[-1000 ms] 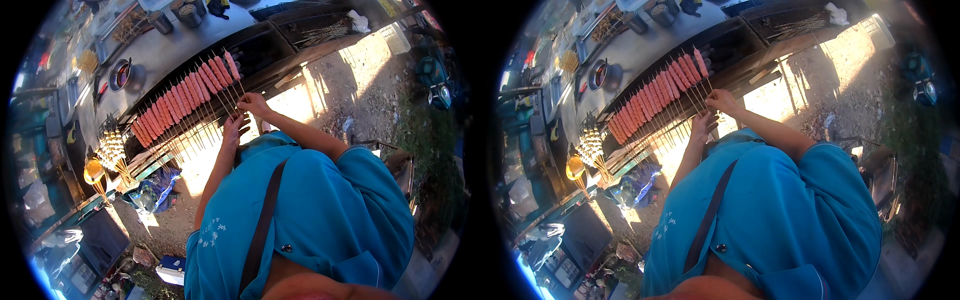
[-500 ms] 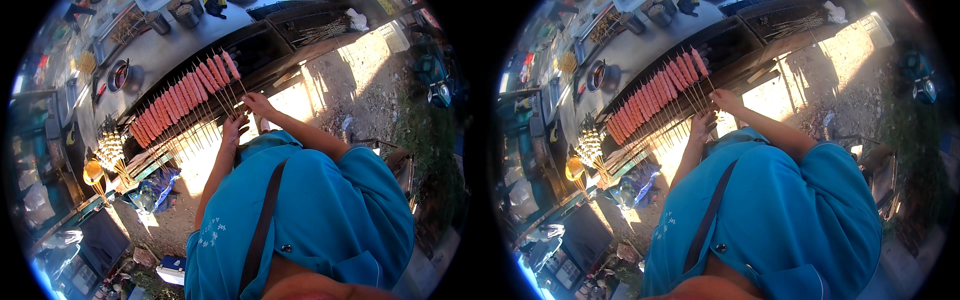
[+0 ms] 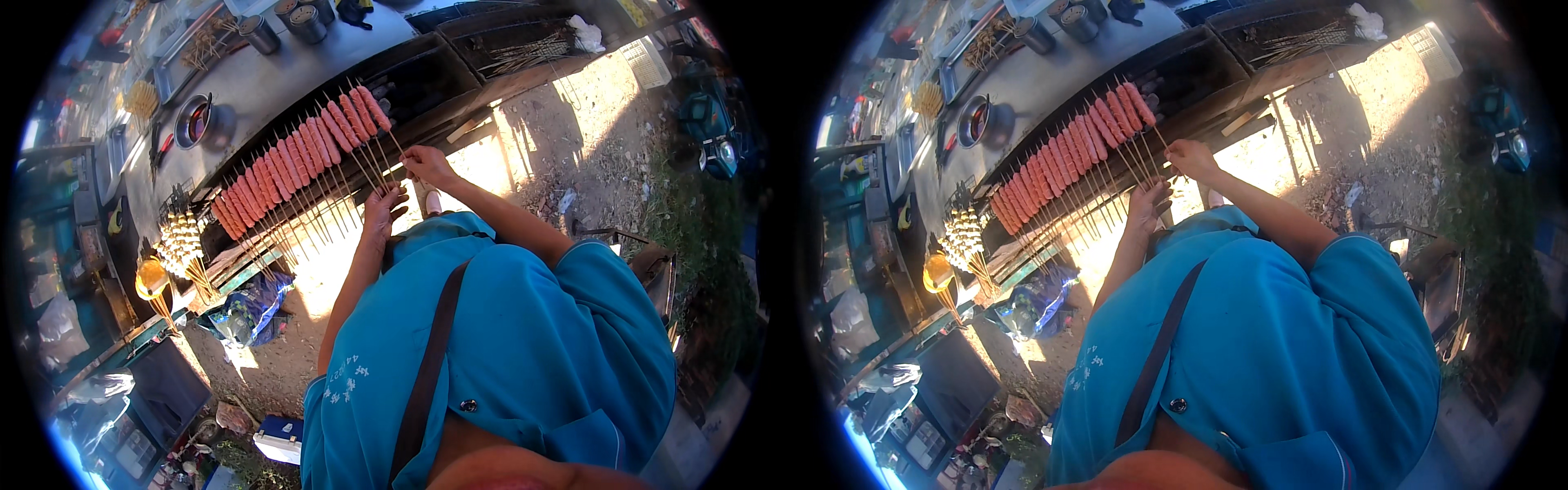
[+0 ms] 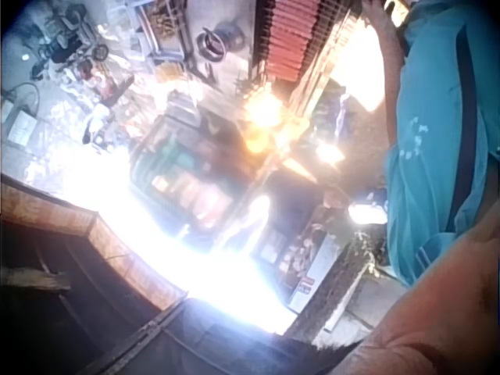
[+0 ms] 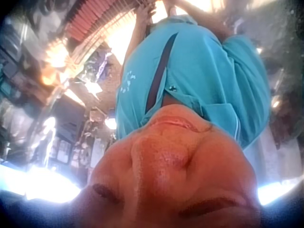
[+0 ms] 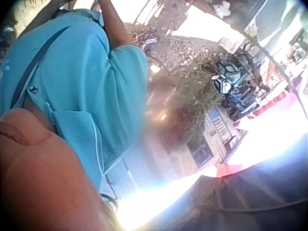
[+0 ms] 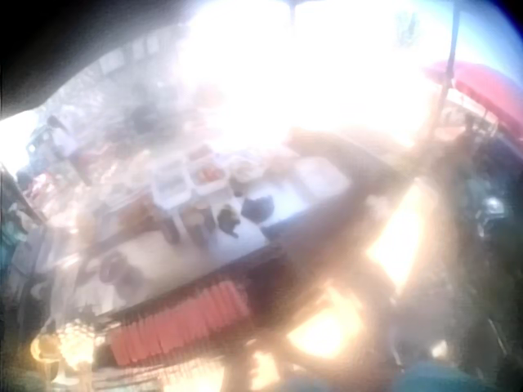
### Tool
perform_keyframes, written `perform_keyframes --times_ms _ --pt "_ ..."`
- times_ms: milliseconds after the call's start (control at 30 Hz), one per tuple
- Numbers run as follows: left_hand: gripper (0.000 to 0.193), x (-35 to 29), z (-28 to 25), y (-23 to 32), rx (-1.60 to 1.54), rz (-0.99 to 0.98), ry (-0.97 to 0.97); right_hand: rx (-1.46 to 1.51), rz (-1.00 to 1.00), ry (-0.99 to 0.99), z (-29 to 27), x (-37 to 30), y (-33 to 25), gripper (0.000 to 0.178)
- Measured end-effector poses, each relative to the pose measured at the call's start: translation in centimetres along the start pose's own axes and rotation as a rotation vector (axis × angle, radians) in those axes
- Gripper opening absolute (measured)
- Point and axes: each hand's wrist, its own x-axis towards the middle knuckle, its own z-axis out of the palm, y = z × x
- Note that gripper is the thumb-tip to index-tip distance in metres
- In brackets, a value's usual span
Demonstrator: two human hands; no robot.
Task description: The person retrieves skewers of fish balls and sausages from a cooler and places them on a charcoal grill. They arrange the skewers on the grill grate and use a brush to apply sauce to the cooking sausages.
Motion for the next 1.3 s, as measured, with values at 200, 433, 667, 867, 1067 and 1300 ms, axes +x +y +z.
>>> perform_keyframes --times_ms 200,433,667,867,1067,1300 --pt "0.013 0.2 0.0 -0.2 -0.017 0.016 0.014 -0.047 0.019 -0.013 0.6 -0.2 -0.8 0.019" --pt "0.015 0.4 0.1 -0.4 -0.027 0.013 0.029 -0.090 0.000 -0.033 1.3 0.6 0.0 0.023" --pt "0.022 0.0 0.3 -0.3 -0.046 0.015 0.061 -0.031 0.087 -0.072 0.7 -0.2 -2.1 0.030" --pt "0.044 -1.8 -0.4 -0.9 0.146 0.125 0.096 0.051 0.121 -0.099 -0.6 -0.6 -1.2 0.035" --pt "0.042 -8.2 -1.3 1.6 0.974 0.759 0.411 -0.034 0.228 -0.275 -2.6 -1.3 -1.5 0.037" --pt "0.047 -6.6 -2.1 1.3 1.245 0.835 0.661 0.096 0.379 -0.540 -1.1 -0.8 -1.2 0.043"
